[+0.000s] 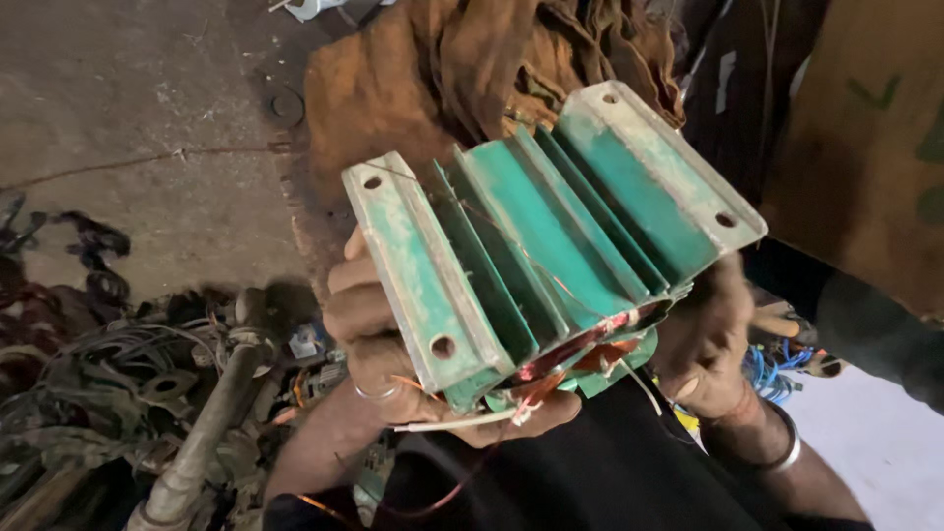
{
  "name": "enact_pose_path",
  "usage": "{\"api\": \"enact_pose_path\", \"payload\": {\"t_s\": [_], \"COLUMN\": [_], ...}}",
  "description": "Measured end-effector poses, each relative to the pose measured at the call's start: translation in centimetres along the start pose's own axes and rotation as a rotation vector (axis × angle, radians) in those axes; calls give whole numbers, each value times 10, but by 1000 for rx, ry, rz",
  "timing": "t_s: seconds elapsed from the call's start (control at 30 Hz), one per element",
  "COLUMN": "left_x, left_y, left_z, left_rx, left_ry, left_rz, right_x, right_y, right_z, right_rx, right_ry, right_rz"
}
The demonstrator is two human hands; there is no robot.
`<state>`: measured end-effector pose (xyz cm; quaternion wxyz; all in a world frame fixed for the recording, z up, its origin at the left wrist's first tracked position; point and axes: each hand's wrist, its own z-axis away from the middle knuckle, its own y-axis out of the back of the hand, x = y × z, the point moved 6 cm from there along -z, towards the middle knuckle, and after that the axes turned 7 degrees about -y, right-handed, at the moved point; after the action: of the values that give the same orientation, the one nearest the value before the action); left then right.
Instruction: The person works on an electric motor stator, scraping insulation off the ends of enameled copper windings with a small blade and twisting the bare wire ends together. They lift and turn the stator housing, tie the windings with string, and press the wire ends into place inside the stator.
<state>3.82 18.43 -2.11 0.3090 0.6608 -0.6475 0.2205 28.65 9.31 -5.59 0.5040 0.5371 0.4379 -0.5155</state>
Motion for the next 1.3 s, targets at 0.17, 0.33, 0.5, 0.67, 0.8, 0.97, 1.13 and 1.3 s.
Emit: {"api": "enact_pose_path", "payload": {"t_s": [0.17, 0.33, 0.5, 0.67, 0.8, 0.97, 1.13, 1.3], "left_x": [-5, -7, 1, -19, -17, 10, 32, 17], "left_y": [10, 15, 11, 11, 13, -10, -42, -31], "left_z": [21, 26, 22, 38, 40, -13, -26, 29], "left_rx": [2, -36, 32, 146, 189, 166, 507, -83], "left_ry": [66, 137, 139, 174, 171, 246, -485, -592], "left_rz": [-10, -61, -105, -6, 37, 95, -243, -277], "right_x": [-2, -22, -25, -24, -31, -61, -81, -65], "right_y": [-21, -26, -26, -27, -31, -25, -17, -20], "right_z": [-1, -14, -24, -30, -23, -8, 4, 5], "right_rx": [-240, -280, -256, -235, -195, -151, -52, 1], "right_ry": [-371, -190, -116, -152, -150, -106, -156, -264], "right_rz": [-357, -205, -76, -74, -68, 163, 289, 235]}}
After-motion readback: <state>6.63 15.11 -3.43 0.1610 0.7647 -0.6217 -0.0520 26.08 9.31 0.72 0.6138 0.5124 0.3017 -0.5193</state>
